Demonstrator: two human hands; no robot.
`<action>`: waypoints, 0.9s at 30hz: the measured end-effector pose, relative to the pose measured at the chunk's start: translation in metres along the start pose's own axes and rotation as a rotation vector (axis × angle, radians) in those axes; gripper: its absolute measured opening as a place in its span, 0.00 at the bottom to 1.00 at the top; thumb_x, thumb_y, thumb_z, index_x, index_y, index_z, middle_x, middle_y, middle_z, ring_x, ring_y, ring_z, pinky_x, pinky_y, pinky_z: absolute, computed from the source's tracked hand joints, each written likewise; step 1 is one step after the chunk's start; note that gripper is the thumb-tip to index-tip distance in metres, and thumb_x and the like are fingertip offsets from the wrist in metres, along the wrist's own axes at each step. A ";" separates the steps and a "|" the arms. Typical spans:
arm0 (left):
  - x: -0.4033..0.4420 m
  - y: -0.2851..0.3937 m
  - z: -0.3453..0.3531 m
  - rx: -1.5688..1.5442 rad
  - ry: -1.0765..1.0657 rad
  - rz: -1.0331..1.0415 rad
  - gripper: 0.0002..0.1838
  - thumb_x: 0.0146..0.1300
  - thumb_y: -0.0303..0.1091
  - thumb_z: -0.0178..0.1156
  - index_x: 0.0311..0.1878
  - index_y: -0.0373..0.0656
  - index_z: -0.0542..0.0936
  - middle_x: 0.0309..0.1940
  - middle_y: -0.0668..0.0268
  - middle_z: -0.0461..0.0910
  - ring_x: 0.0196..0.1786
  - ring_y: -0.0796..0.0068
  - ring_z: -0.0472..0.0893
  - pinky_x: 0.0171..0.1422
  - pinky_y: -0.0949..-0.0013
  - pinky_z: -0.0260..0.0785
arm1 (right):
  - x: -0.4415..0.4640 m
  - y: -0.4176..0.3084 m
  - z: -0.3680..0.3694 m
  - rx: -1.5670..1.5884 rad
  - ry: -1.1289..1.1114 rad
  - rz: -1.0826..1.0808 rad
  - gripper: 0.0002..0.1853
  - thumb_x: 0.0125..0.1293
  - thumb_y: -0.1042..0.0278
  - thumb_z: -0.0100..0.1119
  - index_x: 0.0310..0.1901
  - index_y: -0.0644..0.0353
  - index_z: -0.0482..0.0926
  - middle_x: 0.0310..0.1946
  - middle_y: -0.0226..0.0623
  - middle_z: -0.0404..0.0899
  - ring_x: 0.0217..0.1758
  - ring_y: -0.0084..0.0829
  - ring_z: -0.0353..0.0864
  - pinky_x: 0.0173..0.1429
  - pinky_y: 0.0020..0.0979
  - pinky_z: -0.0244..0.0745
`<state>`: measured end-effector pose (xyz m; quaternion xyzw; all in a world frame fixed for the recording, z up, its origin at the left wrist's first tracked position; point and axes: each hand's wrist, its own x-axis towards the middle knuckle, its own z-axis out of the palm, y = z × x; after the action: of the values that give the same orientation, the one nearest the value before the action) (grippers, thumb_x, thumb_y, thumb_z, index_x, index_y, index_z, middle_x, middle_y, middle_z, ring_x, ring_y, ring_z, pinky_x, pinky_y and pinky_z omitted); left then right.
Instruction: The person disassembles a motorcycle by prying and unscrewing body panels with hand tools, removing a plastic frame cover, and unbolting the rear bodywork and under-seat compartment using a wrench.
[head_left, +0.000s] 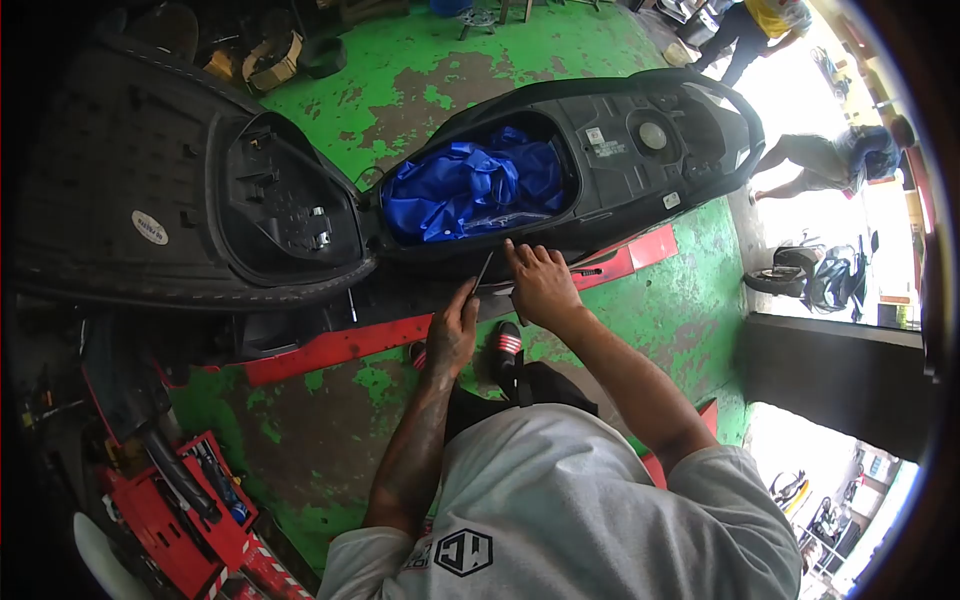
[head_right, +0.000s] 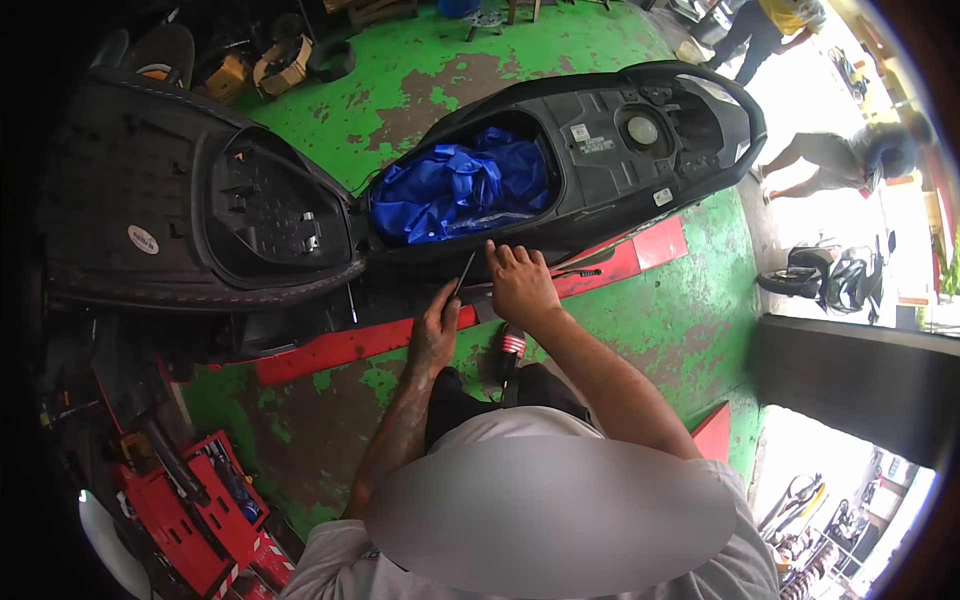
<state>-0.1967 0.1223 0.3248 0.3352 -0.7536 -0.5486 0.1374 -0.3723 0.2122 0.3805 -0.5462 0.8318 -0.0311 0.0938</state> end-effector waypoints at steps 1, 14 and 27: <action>0.006 0.002 0.005 0.007 0.031 0.011 0.20 0.77 0.38 0.53 0.66 0.39 0.76 0.56 0.49 0.83 0.55 0.54 0.85 0.57 0.61 0.76 | 0.001 0.003 -0.003 0.000 0.008 -0.022 0.39 0.55 0.68 0.61 0.72 0.65 0.67 0.53 0.40 0.77 0.57 0.39 0.76 0.60 0.41 0.70; 0.010 0.044 0.027 0.564 0.301 0.110 0.19 0.73 0.38 0.58 0.66 0.53 0.78 0.34 0.57 0.79 0.35 0.53 0.85 0.36 0.56 0.80 | 0.012 0.018 -0.012 -0.050 -0.053 -0.151 0.29 0.62 0.67 0.56 0.66 0.63 0.74 0.52 0.36 0.80 0.57 0.37 0.77 0.58 0.41 0.70; 0.151 0.146 -0.032 1.180 -0.646 -0.110 0.17 0.69 0.39 0.57 0.57 0.51 0.85 0.49 0.58 0.87 0.55 0.55 0.84 0.61 0.55 0.76 | 0.003 0.023 -0.004 0.054 -0.016 -0.126 0.30 0.61 0.67 0.56 0.67 0.62 0.73 0.53 0.36 0.80 0.59 0.38 0.75 0.61 0.39 0.70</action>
<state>-0.3412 0.0248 0.4464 0.2112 -0.9119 -0.1241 -0.3293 -0.3946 0.2183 0.3808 -0.5951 0.7938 -0.0550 0.1128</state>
